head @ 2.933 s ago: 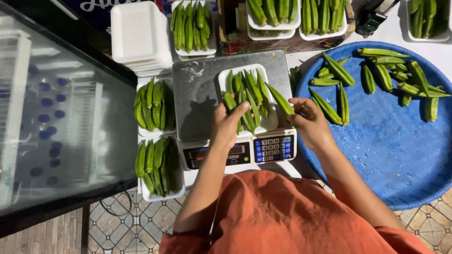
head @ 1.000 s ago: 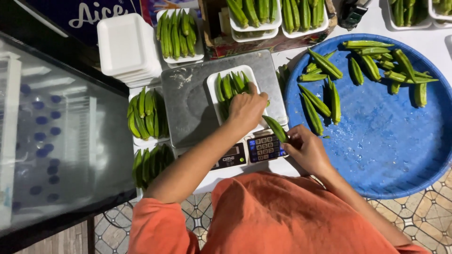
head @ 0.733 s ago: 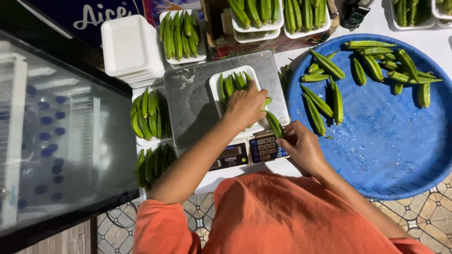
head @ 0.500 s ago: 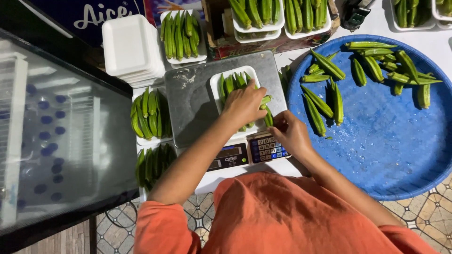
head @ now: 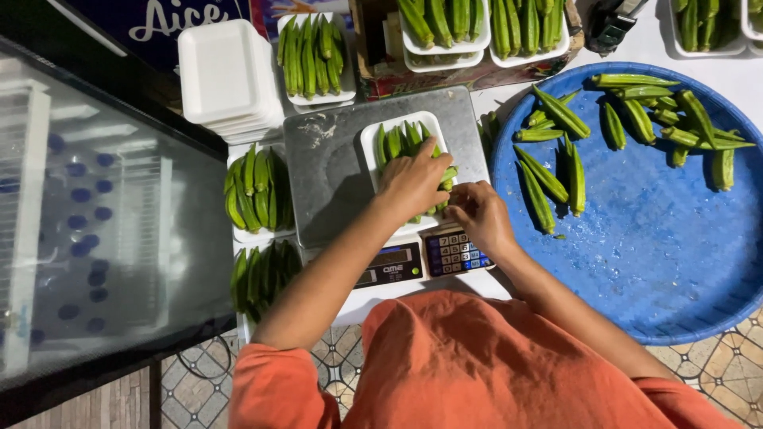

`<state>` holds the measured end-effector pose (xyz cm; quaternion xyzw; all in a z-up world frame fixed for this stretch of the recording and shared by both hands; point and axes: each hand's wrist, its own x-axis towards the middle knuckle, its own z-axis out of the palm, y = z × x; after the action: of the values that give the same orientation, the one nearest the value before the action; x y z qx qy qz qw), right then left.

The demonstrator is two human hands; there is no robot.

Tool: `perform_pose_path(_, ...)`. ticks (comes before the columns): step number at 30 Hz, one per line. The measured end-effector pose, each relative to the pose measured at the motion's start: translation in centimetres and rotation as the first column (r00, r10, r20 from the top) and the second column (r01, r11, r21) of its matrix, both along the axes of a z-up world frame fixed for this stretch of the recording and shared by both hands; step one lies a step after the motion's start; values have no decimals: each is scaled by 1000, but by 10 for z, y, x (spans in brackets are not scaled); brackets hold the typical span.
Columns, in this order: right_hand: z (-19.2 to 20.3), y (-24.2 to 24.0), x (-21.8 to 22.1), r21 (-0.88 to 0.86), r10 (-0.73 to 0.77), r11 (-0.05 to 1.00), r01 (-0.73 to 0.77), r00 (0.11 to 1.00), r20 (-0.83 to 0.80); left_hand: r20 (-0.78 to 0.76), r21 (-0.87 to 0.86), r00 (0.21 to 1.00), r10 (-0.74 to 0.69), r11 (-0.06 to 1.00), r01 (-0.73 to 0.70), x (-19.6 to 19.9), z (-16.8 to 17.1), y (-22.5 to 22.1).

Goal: A person is picking okra pods from a large blue tray and placing them into small white styrofoam trays on a digital scale to weigh them.

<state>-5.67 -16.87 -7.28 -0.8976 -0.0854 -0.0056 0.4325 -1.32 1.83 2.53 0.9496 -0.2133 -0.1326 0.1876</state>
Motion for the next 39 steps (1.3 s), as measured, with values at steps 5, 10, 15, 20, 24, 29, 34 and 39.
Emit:
perform_pose_path(5, -3, -2, -3, -12, 7, 1000, -7, 999, 32, 20, -49, 1000, -23, 999, 24, 0, 1, 4)
perform_pose_path(10, -1, 0, -3, -53, 40, 998, -35, 995, 90, 40, -61, 999, -33, 997, 36, 2, -2, 6)
perform_pose_path(15, -4, 3, 2, -51, 37, 998, -32, 994, 99, 53, -70, 997, -54, 996, 58, 0, 3, 9)
perform_pose_path(20, -9, -1, 4, 0, 47, 999, -47, 992, 119, 0, -70, 999, -39, 997, 39, 0, 6, 10)
perform_pose_path(24, -1, -1, 2, 111, 11, 993, -25, 992, 124, -55, -205, 997, 48, 977, -58, -4, 27, 19)
perform_pose_path(29, 11, 5, 6, 164, -7, 986, -22, 984, 175, 55, -314, 966, 253, 923, -224, 12, 17, 46)
perform_pose_path(34, 12, 12, 11, 211, -5, 977, -35, 983, 183, 94, -422, 900, 427, 835, -352, 7, 5, 70)
perform_pose_path(39, 17, 2, 10, 233, -22, 973, -6, 993, 118, -107, -565, 784, 612, 611, -554, -13, -11, 86)
